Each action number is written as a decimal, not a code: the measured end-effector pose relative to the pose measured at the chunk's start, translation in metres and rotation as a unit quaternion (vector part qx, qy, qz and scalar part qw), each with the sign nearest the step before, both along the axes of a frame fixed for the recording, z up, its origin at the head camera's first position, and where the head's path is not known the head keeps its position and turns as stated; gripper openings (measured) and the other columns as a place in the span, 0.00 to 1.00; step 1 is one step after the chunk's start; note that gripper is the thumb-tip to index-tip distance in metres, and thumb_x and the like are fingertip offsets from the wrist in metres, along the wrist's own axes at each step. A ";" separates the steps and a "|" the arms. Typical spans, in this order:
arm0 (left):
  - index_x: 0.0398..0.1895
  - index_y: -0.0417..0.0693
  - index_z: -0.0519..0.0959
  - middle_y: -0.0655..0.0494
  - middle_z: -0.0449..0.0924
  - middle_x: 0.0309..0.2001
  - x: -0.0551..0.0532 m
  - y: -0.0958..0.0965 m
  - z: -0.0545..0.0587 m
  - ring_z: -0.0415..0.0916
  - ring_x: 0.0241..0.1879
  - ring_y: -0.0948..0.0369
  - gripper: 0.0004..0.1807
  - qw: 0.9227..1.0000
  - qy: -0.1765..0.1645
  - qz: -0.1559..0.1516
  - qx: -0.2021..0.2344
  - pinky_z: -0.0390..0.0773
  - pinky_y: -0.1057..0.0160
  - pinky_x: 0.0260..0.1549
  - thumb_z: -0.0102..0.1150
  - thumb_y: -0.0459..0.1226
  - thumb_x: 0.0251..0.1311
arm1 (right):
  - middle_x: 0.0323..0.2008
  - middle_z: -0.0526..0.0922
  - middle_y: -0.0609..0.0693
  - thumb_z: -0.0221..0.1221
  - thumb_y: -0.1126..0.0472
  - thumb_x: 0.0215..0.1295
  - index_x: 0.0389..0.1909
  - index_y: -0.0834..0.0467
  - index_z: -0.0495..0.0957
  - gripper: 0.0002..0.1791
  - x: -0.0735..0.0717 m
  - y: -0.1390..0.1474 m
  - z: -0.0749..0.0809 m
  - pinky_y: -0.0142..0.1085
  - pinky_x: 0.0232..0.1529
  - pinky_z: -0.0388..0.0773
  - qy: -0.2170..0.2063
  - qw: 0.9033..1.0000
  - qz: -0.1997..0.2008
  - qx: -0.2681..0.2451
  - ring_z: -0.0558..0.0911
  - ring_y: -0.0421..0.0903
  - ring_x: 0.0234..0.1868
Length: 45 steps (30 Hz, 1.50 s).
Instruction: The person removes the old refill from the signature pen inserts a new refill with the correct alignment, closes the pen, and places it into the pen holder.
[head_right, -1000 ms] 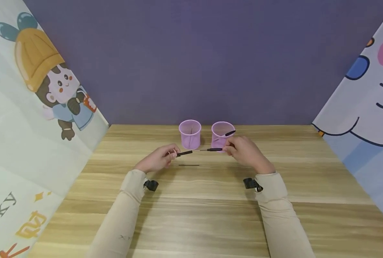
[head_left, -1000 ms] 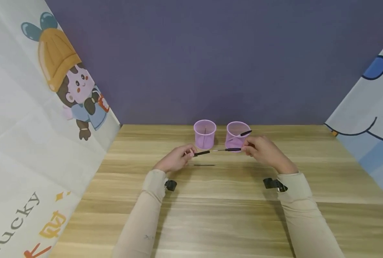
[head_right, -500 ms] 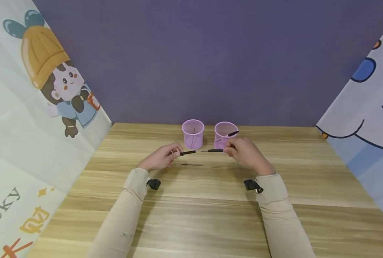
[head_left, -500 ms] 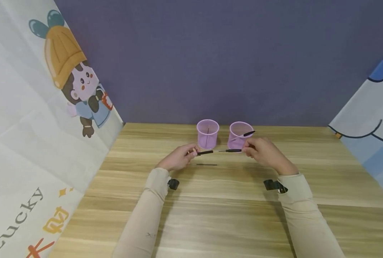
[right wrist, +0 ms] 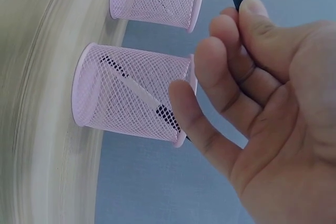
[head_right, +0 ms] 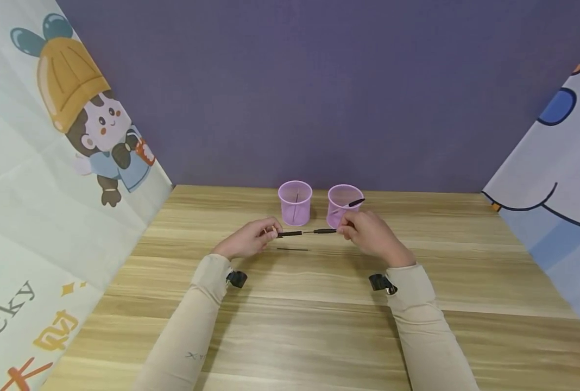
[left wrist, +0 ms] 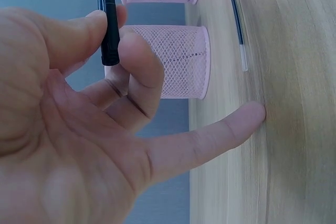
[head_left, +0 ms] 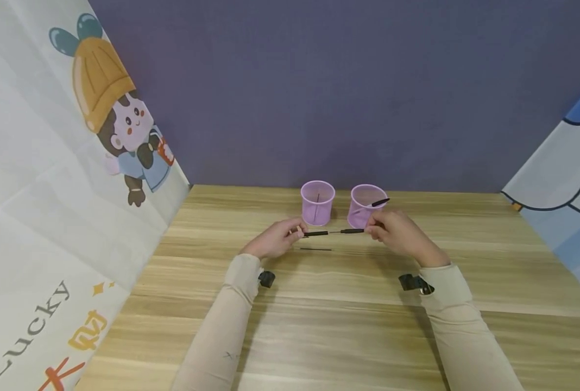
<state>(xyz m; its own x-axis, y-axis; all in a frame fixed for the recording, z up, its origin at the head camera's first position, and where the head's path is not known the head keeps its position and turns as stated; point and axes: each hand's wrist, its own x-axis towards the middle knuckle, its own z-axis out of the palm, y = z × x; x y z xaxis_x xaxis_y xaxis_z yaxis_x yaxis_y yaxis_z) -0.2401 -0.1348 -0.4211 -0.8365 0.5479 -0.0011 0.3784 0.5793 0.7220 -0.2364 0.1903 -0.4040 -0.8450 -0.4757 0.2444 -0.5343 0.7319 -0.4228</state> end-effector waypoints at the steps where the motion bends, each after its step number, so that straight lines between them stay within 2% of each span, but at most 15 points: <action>1: 0.50 0.48 0.76 0.39 0.82 0.46 0.000 0.000 0.000 0.81 0.43 0.45 0.07 1.000 0.000 0.000 -0.001 0.80 0.64 0.37 0.47 0.34 0.78 | 0.21 0.76 0.43 0.62 0.64 0.71 0.27 0.54 0.77 0.10 0.000 -0.001 -0.001 0.34 0.29 0.71 0.001 1.000 0.001 0.001 0.73 0.39 0.25; 17: 0.50 0.49 0.77 0.40 0.83 0.45 0.000 0.001 -0.003 0.82 0.44 0.46 0.07 1.000 0.001 0.004 -0.013 0.81 0.61 0.39 0.48 0.36 0.78 | 0.21 0.76 0.42 0.64 0.64 0.70 0.26 0.53 0.76 0.11 0.000 -0.011 -0.006 0.35 0.30 0.72 0.005 1.000 0.006 0.003 0.73 0.39 0.24; 30: 0.49 0.49 0.77 0.43 0.83 0.46 0.003 0.008 -0.002 0.78 0.43 0.57 0.07 1.000 0.009 0.004 -0.022 0.81 0.61 0.41 0.49 0.36 0.77 | 0.21 0.76 0.41 0.64 0.63 0.70 0.27 0.53 0.76 0.11 0.001 -0.014 -0.006 0.34 0.29 0.71 0.011 1.000 0.010 -0.005 0.73 0.38 0.24; 45: 0.50 0.49 0.77 0.43 0.83 0.47 0.003 0.006 -0.003 0.79 0.43 0.56 0.07 1.000 0.012 0.000 -0.021 0.81 0.61 0.42 0.49 0.36 0.77 | 0.21 0.75 0.41 0.63 0.62 0.70 0.26 0.52 0.76 0.11 0.001 -0.020 -0.008 0.35 0.30 0.71 0.007 1.000 0.012 -0.001 0.73 0.38 0.24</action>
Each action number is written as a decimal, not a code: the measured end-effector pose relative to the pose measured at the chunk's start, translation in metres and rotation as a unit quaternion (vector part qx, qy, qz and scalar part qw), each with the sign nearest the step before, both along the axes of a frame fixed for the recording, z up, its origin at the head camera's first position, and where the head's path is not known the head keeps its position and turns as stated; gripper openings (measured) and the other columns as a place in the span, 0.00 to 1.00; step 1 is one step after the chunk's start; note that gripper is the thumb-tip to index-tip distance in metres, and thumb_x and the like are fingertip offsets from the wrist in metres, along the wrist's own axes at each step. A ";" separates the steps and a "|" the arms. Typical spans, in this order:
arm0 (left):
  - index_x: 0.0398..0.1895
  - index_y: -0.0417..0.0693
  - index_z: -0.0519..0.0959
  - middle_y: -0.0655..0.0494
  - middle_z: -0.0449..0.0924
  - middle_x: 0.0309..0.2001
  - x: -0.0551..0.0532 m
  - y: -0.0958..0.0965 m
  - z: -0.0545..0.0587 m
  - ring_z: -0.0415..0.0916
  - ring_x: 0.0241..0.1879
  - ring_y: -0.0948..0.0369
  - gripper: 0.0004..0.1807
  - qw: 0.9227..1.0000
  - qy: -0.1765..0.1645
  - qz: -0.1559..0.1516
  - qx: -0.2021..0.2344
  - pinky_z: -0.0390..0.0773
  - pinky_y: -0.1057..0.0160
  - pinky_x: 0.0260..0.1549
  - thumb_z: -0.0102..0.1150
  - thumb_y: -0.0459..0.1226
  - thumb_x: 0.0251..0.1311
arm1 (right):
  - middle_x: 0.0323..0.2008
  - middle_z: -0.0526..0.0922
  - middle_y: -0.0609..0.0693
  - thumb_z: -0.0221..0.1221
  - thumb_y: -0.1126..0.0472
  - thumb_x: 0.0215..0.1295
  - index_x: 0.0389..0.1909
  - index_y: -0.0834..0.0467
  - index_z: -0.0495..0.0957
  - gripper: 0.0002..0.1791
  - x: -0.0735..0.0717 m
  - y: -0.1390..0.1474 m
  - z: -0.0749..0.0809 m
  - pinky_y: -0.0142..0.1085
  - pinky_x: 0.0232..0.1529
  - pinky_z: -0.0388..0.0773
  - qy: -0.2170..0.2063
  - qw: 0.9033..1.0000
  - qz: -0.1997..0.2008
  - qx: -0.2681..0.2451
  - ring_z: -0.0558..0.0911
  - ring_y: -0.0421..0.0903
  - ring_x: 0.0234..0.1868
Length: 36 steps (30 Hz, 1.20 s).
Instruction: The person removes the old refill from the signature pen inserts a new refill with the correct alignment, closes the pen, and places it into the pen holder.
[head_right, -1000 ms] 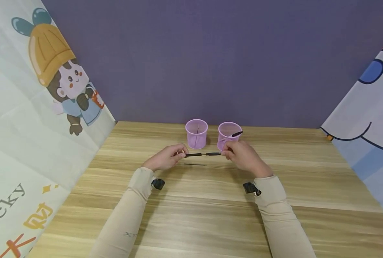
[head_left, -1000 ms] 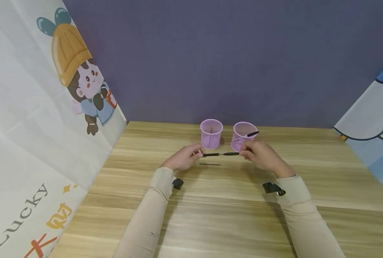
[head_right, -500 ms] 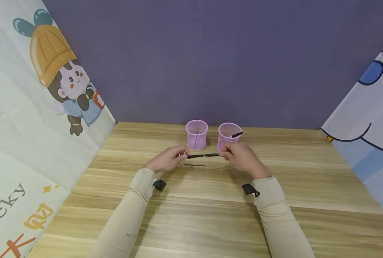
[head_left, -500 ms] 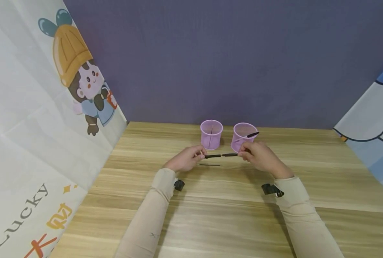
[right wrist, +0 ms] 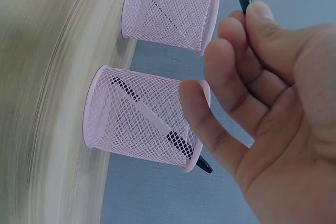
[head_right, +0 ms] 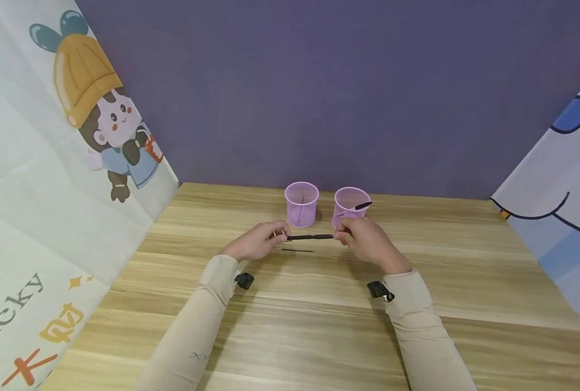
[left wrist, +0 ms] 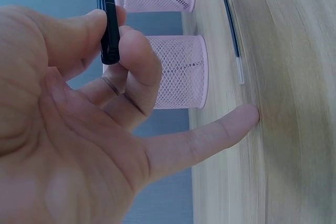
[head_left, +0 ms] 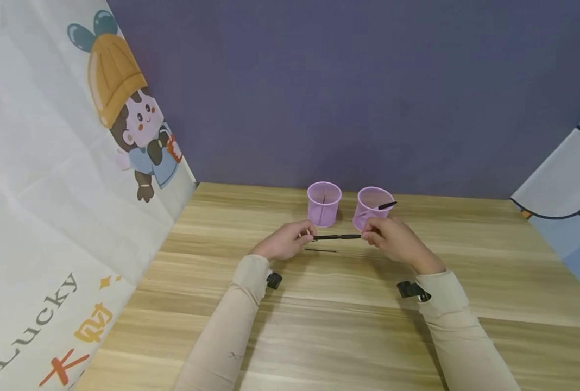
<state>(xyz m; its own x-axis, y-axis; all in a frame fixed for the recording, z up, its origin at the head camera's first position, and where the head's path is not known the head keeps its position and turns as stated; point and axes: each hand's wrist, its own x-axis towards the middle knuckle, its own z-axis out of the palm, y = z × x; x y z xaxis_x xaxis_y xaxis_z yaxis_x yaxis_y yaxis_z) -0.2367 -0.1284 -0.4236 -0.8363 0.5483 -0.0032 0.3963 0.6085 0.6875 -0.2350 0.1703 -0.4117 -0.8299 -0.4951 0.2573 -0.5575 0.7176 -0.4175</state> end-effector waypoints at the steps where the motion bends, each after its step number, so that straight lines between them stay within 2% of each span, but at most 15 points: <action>1: 0.50 0.49 0.77 0.43 0.83 0.47 0.000 0.000 0.001 0.79 0.43 0.56 0.07 1.000 -0.002 0.000 -0.001 0.81 0.61 0.42 0.49 0.36 0.78 | 0.21 0.75 0.41 0.63 0.62 0.70 0.26 0.52 0.76 0.11 0.000 0.000 0.000 0.35 0.30 0.71 0.000 1.000 0.000 -0.001 0.73 0.38 0.24; 11: 0.49 0.49 0.76 0.44 0.83 0.46 0.000 0.002 0.001 0.77 0.42 0.59 0.06 1.000 0.002 0.002 -0.008 0.80 0.63 0.41 0.49 0.36 0.78 | 0.21 0.75 0.42 0.65 0.63 0.68 0.25 0.53 0.76 0.12 0.002 -0.002 -0.001 0.32 0.27 0.71 0.016 1.000 0.007 -0.013 0.72 0.37 0.24; 29: 0.48 0.47 0.77 0.43 0.83 0.48 0.003 0.003 0.003 0.78 0.44 0.57 0.06 1.000 0.011 0.009 -0.007 0.81 0.60 0.44 0.50 0.35 0.77 | 0.23 0.73 0.44 0.60 0.63 0.73 0.27 0.53 0.75 0.12 0.002 -0.005 -0.004 0.32 0.26 0.68 -0.018 0.999 0.010 -0.038 0.70 0.39 0.24; 36: 0.49 0.46 0.77 0.42 0.84 0.48 0.004 0.003 0.004 0.78 0.44 0.57 0.06 1.000 0.011 0.008 -0.006 0.81 0.60 0.45 0.50 0.35 0.77 | 0.23 0.74 0.44 0.60 0.63 0.73 0.28 0.53 0.76 0.11 0.002 -0.005 -0.005 0.33 0.27 0.69 -0.022 0.999 0.008 -0.031 0.71 0.39 0.24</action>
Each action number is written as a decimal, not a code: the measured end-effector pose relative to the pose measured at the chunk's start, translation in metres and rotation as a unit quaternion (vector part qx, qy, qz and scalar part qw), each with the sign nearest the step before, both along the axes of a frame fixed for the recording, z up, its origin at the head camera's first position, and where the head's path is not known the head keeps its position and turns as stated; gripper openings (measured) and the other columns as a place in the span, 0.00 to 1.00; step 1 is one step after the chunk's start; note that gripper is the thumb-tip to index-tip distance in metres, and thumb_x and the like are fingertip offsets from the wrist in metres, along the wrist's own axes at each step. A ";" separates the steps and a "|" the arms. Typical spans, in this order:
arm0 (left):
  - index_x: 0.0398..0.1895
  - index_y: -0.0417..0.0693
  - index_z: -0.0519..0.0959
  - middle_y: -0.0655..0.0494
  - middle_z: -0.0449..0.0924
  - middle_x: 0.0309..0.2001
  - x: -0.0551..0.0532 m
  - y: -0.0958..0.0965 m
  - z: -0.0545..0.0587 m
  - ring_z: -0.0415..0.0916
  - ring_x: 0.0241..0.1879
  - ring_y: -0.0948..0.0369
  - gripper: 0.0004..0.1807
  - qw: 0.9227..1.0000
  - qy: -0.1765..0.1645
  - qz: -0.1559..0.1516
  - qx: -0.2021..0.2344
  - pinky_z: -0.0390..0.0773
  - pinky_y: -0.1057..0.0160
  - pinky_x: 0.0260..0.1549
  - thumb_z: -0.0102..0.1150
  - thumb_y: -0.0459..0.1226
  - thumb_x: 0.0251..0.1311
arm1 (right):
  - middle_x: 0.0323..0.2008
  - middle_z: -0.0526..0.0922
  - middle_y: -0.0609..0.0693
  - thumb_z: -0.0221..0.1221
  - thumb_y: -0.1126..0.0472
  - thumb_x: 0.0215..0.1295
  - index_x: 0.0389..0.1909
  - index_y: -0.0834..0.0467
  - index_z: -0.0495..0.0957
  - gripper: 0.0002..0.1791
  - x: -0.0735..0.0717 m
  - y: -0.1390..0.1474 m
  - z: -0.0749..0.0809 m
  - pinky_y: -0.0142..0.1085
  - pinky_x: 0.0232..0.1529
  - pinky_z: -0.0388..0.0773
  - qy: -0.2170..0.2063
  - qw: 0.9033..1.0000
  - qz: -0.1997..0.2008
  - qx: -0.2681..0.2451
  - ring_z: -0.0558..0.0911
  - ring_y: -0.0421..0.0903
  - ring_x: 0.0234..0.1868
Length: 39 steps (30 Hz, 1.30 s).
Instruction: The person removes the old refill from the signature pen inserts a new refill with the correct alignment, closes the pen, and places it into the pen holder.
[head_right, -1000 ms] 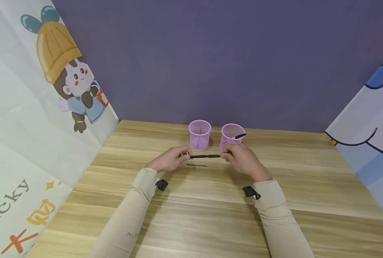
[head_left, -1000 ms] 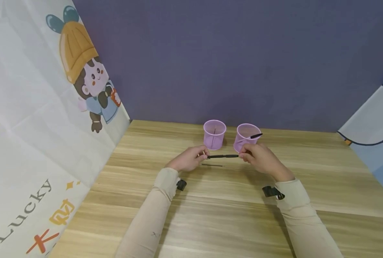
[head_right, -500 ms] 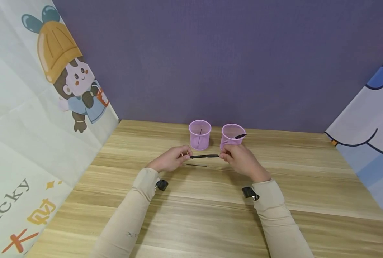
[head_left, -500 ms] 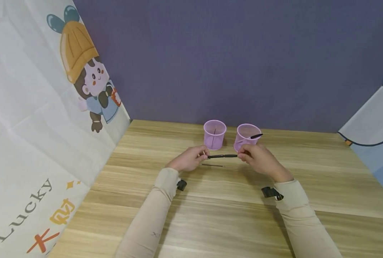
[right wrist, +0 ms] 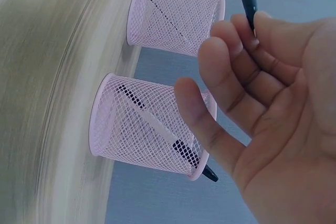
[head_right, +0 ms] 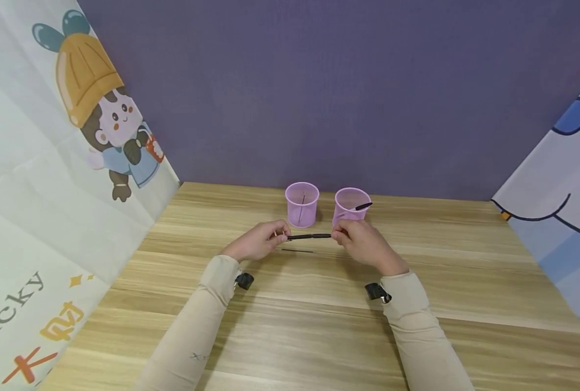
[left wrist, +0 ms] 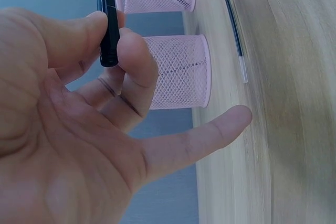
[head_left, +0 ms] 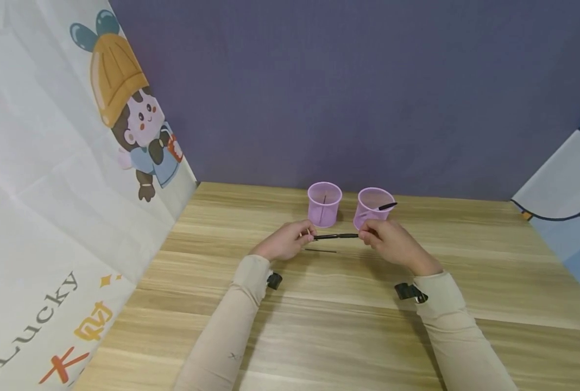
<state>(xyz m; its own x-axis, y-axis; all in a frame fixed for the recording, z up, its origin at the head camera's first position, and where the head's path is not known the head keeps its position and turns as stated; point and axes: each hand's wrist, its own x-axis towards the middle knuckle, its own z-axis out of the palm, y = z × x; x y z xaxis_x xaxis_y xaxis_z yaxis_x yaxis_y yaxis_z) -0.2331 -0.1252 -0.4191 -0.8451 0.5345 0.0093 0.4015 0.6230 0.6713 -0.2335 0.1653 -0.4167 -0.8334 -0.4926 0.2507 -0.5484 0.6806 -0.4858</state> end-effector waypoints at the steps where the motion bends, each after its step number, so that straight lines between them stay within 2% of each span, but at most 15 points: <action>1: 0.49 0.47 0.77 0.42 0.84 0.48 0.000 0.000 0.000 0.78 0.44 0.57 0.06 1.000 0.001 0.000 0.001 0.81 0.60 0.44 0.50 0.35 0.77 | 0.23 0.75 0.44 0.60 0.63 0.74 0.28 0.53 0.76 0.11 -0.001 0.000 0.000 0.33 0.27 0.69 -0.001 1.000 0.001 0.001 0.71 0.39 0.24; 16: 0.50 0.47 0.78 0.45 0.84 0.49 -0.004 0.002 -0.004 0.79 0.45 0.58 0.07 1.000 0.006 -0.005 0.001 0.82 0.60 0.47 0.50 0.35 0.77 | 0.20 0.75 0.41 0.54 0.62 0.78 0.25 0.52 0.76 0.16 -0.005 0.003 -0.007 0.33 0.29 0.71 0.017 1.000 0.011 0.016 0.71 0.36 0.24; 26: 0.49 0.46 0.78 0.44 0.84 0.48 -0.003 0.002 -0.002 0.79 0.45 0.58 0.06 1.000 0.009 -0.008 0.002 0.82 0.59 0.47 0.51 0.35 0.76 | 0.19 0.74 0.41 0.52 0.62 0.79 0.24 0.52 0.76 0.18 -0.006 0.002 -0.008 0.32 0.30 0.72 -0.011 1.000 0.003 0.020 0.72 0.37 0.23; 39: 0.48 0.46 0.78 0.44 0.84 0.48 -0.002 0.000 0.000 0.79 0.45 0.58 0.06 1.000 0.012 -0.006 0.001 0.82 0.60 0.47 0.51 0.34 0.76 | 0.17 0.75 0.42 0.50 0.61 0.80 0.21 0.52 0.75 0.21 -0.007 -0.002 -0.010 0.30 0.24 0.71 -0.037 0.999 0.007 -0.005 0.72 0.36 0.19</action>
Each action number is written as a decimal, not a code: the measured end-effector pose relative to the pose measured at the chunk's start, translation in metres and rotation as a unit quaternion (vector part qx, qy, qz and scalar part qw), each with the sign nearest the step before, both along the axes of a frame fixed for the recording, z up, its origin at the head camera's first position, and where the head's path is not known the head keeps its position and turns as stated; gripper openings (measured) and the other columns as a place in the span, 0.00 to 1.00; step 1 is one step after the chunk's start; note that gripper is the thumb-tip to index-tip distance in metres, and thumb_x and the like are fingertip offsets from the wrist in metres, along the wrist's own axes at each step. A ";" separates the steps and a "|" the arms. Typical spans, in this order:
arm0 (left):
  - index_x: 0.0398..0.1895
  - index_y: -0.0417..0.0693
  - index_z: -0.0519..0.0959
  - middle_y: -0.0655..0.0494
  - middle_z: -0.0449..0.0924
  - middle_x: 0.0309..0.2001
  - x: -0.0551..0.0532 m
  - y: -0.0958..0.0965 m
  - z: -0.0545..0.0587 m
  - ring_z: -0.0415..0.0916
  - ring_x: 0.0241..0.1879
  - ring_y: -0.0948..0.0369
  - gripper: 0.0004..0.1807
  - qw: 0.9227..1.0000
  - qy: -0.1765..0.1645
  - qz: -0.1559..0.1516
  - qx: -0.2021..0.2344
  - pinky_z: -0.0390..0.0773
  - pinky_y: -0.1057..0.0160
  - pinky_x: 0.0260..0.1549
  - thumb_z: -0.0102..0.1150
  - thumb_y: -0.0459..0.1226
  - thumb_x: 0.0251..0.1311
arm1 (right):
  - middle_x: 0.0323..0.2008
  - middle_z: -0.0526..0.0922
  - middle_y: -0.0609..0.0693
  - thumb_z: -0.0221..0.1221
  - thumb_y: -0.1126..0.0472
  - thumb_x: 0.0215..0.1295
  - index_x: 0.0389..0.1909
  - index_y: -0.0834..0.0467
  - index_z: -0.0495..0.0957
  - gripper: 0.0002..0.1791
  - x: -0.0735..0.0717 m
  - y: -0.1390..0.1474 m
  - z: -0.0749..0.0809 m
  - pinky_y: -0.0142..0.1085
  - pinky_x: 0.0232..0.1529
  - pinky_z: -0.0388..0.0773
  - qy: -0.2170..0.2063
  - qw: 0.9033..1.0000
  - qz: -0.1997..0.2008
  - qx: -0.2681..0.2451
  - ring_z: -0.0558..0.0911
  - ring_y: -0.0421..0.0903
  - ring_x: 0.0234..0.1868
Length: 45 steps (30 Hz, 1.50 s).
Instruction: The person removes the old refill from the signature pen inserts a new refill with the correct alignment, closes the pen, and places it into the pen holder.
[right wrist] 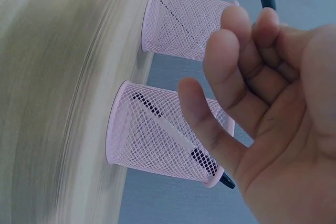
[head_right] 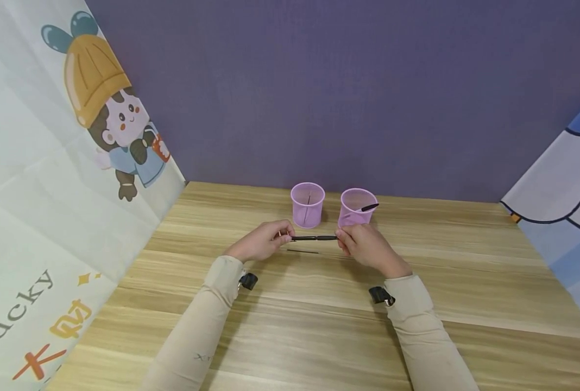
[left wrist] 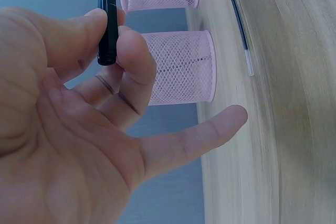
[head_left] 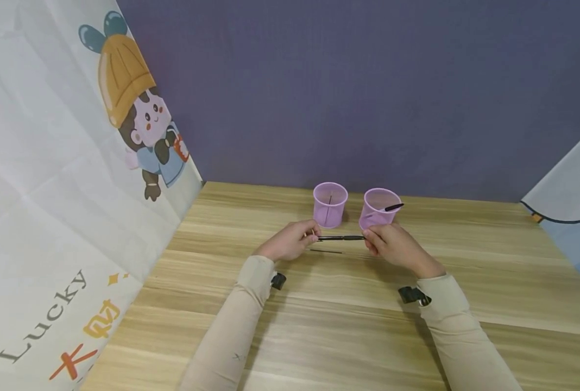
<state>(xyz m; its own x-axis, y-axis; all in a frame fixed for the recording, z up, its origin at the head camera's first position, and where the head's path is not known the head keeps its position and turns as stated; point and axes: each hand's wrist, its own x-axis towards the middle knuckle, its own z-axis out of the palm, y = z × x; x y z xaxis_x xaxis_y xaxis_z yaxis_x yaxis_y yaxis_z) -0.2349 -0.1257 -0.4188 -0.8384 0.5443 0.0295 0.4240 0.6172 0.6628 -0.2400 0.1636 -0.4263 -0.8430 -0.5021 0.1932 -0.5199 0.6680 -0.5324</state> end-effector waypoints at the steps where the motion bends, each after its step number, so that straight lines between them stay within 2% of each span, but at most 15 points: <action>1: 0.48 0.46 0.78 0.44 0.84 0.48 0.000 0.000 0.000 0.79 0.45 0.58 0.06 1.000 0.001 0.000 0.000 0.82 0.60 0.47 0.51 0.34 0.76 | 0.17 0.75 0.42 0.50 0.61 0.80 0.21 0.52 0.75 0.21 0.000 0.000 0.000 0.30 0.24 0.71 0.002 1.000 0.000 0.000 0.72 0.36 0.19; 9: 0.49 0.46 0.78 0.43 0.84 0.49 0.000 0.002 -0.001 0.79 0.45 0.58 0.07 1.000 -0.002 0.002 0.003 0.82 0.61 0.47 0.51 0.34 0.76 | 0.18 0.76 0.42 0.49 0.60 0.81 0.23 0.53 0.77 0.21 0.001 0.003 0.002 0.31 0.26 0.71 -0.002 1.000 -0.007 -0.011 0.73 0.37 0.20; 15: 0.50 0.45 0.78 0.44 0.84 0.49 0.000 0.002 -0.001 0.79 0.45 0.58 0.07 1.000 -0.006 0.008 0.003 0.82 0.61 0.47 0.50 0.34 0.77 | 0.21 0.77 0.43 0.46 0.55 0.83 0.30 0.53 0.79 0.19 0.002 0.005 0.004 0.35 0.31 0.72 0.001 0.999 -0.025 -0.020 0.74 0.40 0.25; 23: 0.49 0.47 0.78 0.44 0.84 0.48 -0.001 0.001 -0.004 0.79 0.44 0.57 0.07 1.000 -0.012 0.014 0.000 0.82 0.61 0.45 0.50 0.34 0.77 | 0.28 0.78 0.45 0.59 0.53 0.75 0.41 0.52 0.79 0.07 0.005 0.005 0.008 0.33 0.32 0.74 -0.006 0.999 -0.016 -0.040 0.76 0.39 0.29; 29: 0.48 0.46 0.77 0.43 0.84 0.49 -0.002 0.003 -0.005 0.81 0.45 0.54 0.06 1.000 -0.013 0.013 0.008 0.82 0.61 0.44 0.50 0.34 0.77 | 0.28 0.79 0.45 0.65 0.60 0.69 0.38 0.53 0.77 0.05 0.005 0.007 0.008 0.32 0.32 0.74 -0.013 0.999 -0.010 -0.047 0.76 0.40 0.30; 41: 0.48 0.47 0.77 0.43 0.83 0.47 -0.002 0.005 -0.006 0.81 0.45 0.51 0.06 1.000 -0.020 0.014 0.006 0.81 0.61 0.42 0.49 0.34 0.77 | 0.25 0.78 0.44 0.64 0.64 0.70 0.36 0.55 0.79 0.03 0.003 0.009 0.006 0.30 0.29 0.73 0.000 1.000 -0.005 -0.030 0.74 0.38 0.27; 45: 0.48 0.47 0.76 0.43 0.83 0.47 -0.002 0.005 -0.006 0.80 0.44 0.54 0.06 1.000 -0.023 0.011 0.006 0.81 0.61 0.43 0.49 0.34 0.77 | 0.25 0.79 0.44 0.63 0.64 0.71 0.36 0.55 0.79 0.03 0.003 0.009 0.007 0.31 0.29 0.75 0.003 1.000 -0.001 -0.026 0.76 0.38 0.27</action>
